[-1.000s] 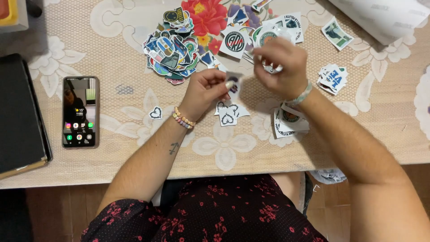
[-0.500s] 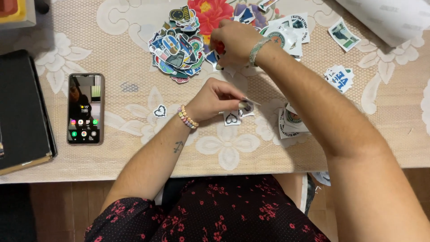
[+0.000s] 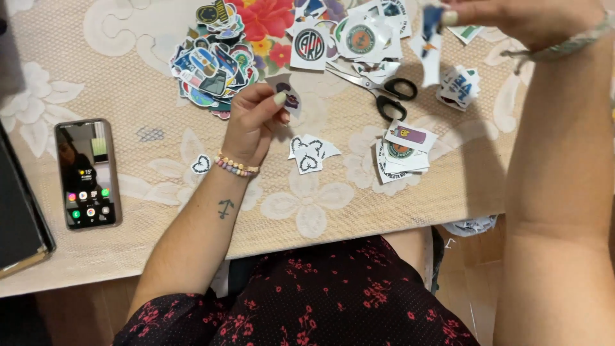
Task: The person uses scissors to cut out a sticker from a sheet and places it on a pile. They then sort through a pile of loose stickers on the table, picking them up and moving them around.
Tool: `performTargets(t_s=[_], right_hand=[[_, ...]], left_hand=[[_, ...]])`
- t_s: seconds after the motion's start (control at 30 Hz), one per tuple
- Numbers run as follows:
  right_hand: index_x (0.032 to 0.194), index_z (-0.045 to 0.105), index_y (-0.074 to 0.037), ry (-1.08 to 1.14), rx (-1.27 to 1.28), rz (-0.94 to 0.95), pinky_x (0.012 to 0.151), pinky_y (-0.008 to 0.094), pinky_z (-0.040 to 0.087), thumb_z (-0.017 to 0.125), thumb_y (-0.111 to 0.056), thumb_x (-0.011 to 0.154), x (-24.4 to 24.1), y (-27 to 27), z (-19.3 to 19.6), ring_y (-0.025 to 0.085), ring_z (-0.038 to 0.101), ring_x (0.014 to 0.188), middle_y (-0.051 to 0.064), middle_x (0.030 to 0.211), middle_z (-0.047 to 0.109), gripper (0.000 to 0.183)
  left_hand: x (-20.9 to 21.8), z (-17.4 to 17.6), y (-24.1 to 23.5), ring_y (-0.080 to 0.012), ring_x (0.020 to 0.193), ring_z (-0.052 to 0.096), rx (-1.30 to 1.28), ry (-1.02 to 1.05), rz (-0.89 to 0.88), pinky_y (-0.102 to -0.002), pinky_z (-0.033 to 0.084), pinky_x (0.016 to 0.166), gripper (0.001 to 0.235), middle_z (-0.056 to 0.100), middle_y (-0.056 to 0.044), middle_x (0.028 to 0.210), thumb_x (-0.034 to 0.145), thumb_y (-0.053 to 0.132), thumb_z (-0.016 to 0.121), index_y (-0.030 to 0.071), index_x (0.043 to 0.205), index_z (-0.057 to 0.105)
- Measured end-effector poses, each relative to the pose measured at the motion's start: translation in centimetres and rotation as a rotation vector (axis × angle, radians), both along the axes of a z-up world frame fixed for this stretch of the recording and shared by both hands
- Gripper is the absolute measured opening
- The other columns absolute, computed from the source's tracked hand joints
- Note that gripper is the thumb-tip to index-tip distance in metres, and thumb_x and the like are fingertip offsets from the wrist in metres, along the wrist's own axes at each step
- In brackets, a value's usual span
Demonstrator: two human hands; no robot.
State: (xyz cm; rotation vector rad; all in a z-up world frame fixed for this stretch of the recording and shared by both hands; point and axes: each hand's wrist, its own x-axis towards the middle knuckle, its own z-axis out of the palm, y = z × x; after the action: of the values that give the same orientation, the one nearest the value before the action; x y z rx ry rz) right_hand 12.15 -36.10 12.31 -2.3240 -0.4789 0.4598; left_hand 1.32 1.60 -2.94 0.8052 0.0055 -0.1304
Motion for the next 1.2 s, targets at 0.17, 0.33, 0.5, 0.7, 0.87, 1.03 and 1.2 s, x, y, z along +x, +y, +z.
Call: performTargets(t_s=[0.17, 0.33, 0.5, 0.7, 0.87, 1.03, 1.2], right_hand=[[0.114, 0.064, 0.002, 0.164, -0.046, -0.17, 0.091, 0.03, 0.053, 0.066, 0.006, 0.096, -3.7, -4.7, -2.0, 0.02, 0.065, 0.097, 0.013, 0.101, 0.068, 0.019], [0.114, 0.067, -0.002, 0.111, -0.108, -0.223, 0.089, 0.031, 0.051, 0.072, 0.004, 0.094, -4.5, -5.6, -4.3, 0.017, 0.064, 0.098, 0.009, 0.102, 0.07, 0.021], [0.109, 0.074, -0.004, -0.504, -0.471, -0.038, 0.077, 0.032, 0.051, 0.087, -0.027, 0.098, -4.9, -3.8, -5.0, 0.02, 0.058, 0.088, 0.009, 0.099, 0.065, 0.028], [0.097, 0.069, -0.003, -0.527, 0.06, 0.158, 0.068, 0.02, 0.053, 0.081, -0.007, 0.106, -6.9, 7.4, -1.7, 0.015, 0.062, 0.082, 0.009, 0.09, 0.067, 0.015], [0.101, 0.075, -0.007, -0.333, 0.077, 0.329, 0.083, 0.037, 0.051, 0.079, -0.024, 0.093, -6.9, 14.0, -2.1, 0.016, 0.066, 0.078, 0.005, 0.091, 0.072, 0.019], [0.092, 0.078, -0.008, -0.25, 0.125, 0.252, 0.067, 0.03, 0.052, 0.079, -0.018, 0.093, -6.9, 13.2, -2.0, 0.013, 0.068, 0.075, 0.002, 0.084, 0.077, 0.01], [0.116, 0.063, -0.002, 0.055, 0.292, -0.197, 0.092, 0.02, 0.056, 0.075, -0.002, 0.096, -6.6, 1.8, -1.3, 0.01, 0.066, 0.095, 0.006, 0.102, 0.067, 0.023]], left_hand=[[-0.1, 0.2, -0.2, -0.0217, 0.064, 0.07, 0.067, 0.013, -0.022, -0.029, 0.062, 0.061, 0.013, 0.073, -0.014, 0.083, 0.087, -0.005, 0.073, 0.003, 0.097, 0.073], [0.0, 0.8, -0.4, -0.0234, 0.063, 0.068, 0.126, 0.063, -0.025, -0.032, 0.061, 0.063, 0.013, 0.072, -0.014, 0.081, 0.087, -0.003, 0.07, 0.0, 0.099, 0.073], [-0.1, 0.9, -0.5, -0.0195, 0.063, 0.07, 0.228, 0.046, -0.043, -0.029, 0.063, 0.063, 0.013, 0.073, -0.014, 0.078, 0.089, 0.0, 0.072, -0.004, 0.101, 0.074], [-0.3, 1.1, -0.9, -0.0146, 0.066, 0.069, 0.386, -0.014, -0.064, -0.026, 0.062, 0.064, 0.011, 0.072, -0.011, 0.076, 0.088, 0.002, 0.075, 0.0, 0.099, 0.074], [-0.7, 2.2, -1.2, -0.0134, 0.069, 0.067, 0.475, -0.08, -0.09, -0.027, 0.063, 0.063, 0.009, 0.072, -0.009, 0.079, 0.088, 0.006, 0.077, 0.001, 0.095, 0.075], [-0.9, 2.7, -1.3, -0.0144, 0.062, 0.068, 0.484, -0.115, -0.105, -0.023, 0.059, 0.062, 0.01, 0.072, -0.009, 0.073, 0.087, 0.008, 0.079, 0.001, 0.093, 0.075], [-0.5, 1.9, -1.2, -0.0144, 0.063, 0.065, 0.395, 0.012, -0.069, -0.026, 0.059, 0.059, 0.023, 0.071, -0.012, 0.078, 0.094, 0.02, 0.07, -0.003, 0.095, 0.073]])
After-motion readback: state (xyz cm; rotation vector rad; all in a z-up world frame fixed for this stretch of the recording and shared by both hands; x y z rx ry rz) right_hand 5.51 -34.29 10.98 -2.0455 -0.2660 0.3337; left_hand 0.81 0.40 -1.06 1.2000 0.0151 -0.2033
